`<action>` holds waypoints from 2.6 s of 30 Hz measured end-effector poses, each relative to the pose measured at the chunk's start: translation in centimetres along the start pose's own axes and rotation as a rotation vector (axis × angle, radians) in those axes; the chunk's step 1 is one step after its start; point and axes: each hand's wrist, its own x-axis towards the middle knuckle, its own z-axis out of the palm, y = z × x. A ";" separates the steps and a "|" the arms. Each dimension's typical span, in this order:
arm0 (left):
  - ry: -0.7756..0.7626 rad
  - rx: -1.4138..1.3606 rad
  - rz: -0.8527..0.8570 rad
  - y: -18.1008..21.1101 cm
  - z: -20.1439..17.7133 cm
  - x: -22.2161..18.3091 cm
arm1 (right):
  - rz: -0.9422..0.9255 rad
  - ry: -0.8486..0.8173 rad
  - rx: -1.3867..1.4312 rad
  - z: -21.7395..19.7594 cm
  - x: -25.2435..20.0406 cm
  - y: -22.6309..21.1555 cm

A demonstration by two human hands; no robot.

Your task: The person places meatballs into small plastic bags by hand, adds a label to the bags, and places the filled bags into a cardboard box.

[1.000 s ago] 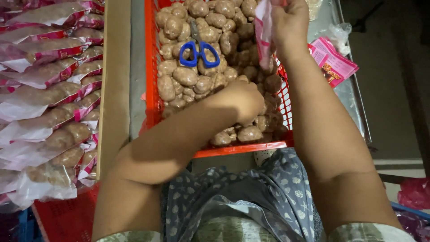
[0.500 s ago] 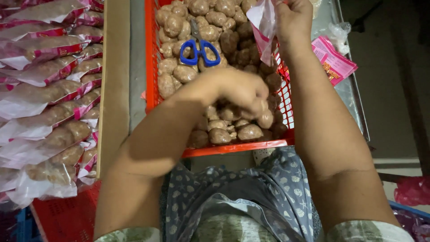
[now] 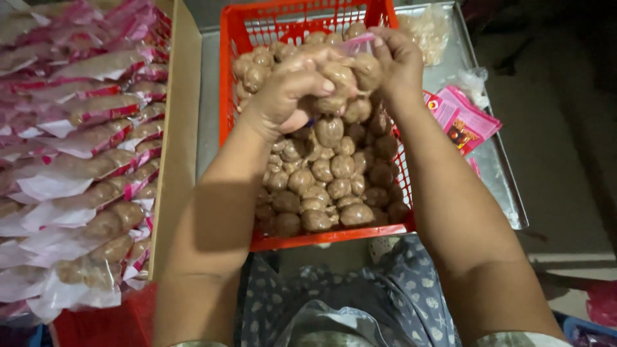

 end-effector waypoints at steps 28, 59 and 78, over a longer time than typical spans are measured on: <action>0.107 -0.141 0.296 1.3 1.2 -0.5 | 0.096 -0.104 -0.026 4.2 -3.3 -3.7; 0.342 0.336 -0.007 1.5 1.1 -0.8 | 0.252 -0.072 0.273 3.2 -3.1 -5.2; 0.294 0.711 -0.286 0.2 1.6 0.5 | -0.082 -0.190 -0.217 3.1 -4.1 -7.6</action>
